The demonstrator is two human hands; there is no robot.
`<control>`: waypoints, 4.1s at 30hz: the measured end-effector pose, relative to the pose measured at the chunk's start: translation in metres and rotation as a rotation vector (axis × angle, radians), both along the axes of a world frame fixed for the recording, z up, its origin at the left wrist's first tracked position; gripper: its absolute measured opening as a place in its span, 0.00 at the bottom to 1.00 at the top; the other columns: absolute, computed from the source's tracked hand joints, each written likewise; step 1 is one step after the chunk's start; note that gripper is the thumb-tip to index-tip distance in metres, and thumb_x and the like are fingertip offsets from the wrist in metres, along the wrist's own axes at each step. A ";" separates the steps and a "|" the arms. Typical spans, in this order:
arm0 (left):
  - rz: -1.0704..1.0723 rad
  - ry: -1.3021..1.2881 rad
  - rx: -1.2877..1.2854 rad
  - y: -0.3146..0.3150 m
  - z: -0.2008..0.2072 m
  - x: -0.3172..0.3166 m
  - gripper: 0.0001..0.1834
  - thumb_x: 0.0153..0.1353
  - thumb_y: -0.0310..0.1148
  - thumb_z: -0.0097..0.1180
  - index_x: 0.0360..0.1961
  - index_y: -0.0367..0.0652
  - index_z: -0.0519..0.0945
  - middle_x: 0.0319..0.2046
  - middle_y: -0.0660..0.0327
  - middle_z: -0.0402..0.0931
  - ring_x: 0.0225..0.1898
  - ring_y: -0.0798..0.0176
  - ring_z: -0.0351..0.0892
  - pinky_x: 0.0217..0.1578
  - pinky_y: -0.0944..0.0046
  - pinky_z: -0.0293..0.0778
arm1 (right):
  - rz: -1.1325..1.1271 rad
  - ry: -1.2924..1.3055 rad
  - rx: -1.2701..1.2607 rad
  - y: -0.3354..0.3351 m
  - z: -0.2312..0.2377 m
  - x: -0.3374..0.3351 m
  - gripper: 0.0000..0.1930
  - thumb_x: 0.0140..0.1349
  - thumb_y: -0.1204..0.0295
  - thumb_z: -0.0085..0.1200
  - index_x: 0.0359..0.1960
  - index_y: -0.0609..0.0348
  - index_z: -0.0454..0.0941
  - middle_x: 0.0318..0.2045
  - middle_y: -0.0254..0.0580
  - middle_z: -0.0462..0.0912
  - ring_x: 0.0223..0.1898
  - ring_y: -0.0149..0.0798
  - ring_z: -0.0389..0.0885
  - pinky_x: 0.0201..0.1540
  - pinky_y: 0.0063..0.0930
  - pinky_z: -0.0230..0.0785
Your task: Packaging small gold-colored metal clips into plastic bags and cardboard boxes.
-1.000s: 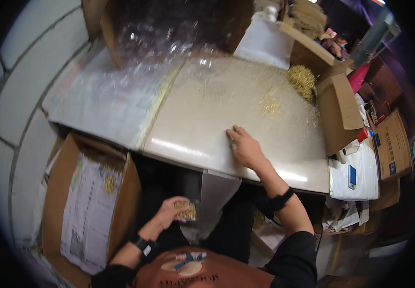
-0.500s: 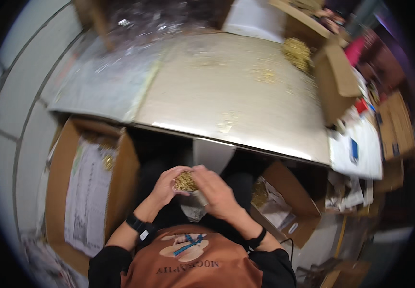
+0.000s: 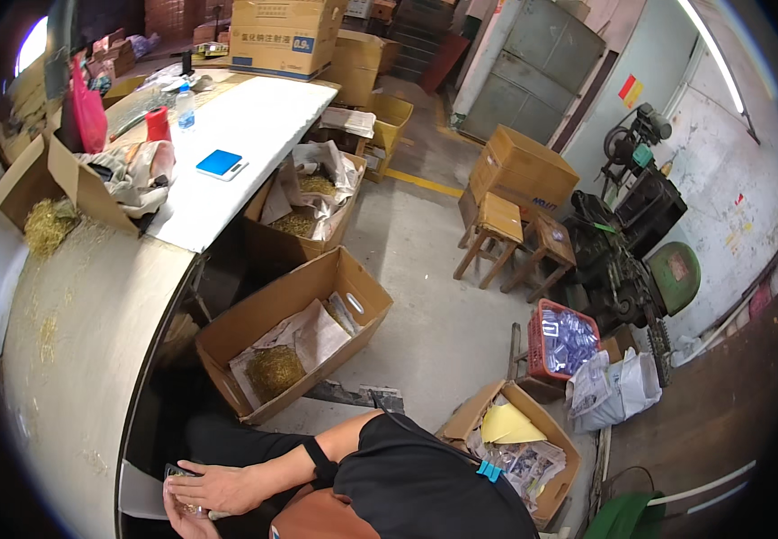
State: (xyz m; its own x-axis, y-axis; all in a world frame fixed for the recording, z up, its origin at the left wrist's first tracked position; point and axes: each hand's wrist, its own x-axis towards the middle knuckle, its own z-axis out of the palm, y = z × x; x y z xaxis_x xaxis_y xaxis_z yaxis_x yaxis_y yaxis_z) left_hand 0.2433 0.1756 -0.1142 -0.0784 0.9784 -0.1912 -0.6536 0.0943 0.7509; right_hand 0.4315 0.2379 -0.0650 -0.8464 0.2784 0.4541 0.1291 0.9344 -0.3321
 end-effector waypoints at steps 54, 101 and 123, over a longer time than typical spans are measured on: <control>0.417 -0.116 -0.241 -0.081 0.081 -0.016 0.11 0.62 0.32 0.52 0.44 0.38 0.74 0.33 0.58 0.78 0.29 0.66 0.82 0.20 0.70 0.82 | 0.136 0.122 -0.425 -0.005 0.069 -0.067 0.18 0.52 0.84 0.55 0.47 0.63 0.75 0.47 0.49 0.77 0.48 0.49 0.77 0.50 0.33 0.70; 0.192 -0.191 -0.194 -0.048 0.038 -0.007 0.13 0.64 0.33 0.44 0.44 0.35 0.74 0.35 0.54 0.78 0.28 0.63 0.83 0.20 0.68 0.82 | 0.015 -0.031 -0.455 0.011 0.062 -0.027 0.13 0.55 0.80 0.55 0.43 0.64 0.76 0.44 0.49 0.79 0.45 0.49 0.79 0.47 0.34 0.72; 0.150 0.006 -0.126 -0.041 0.091 0.004 0.27 0.70 0.49 0.32 0.46 0.34 0.71 0.35 0.55 0.77 0.33 0.62 0.82 0.22 0.64 0.81 | -0.022 0.025 -1.135 0.022 0.068 -0.083 0.04 0.56 0.79 0.54 0.31 0.66 0.79 0.40 0.45 0.81 0.40 0.37 0.80 0.44 0.27 0.70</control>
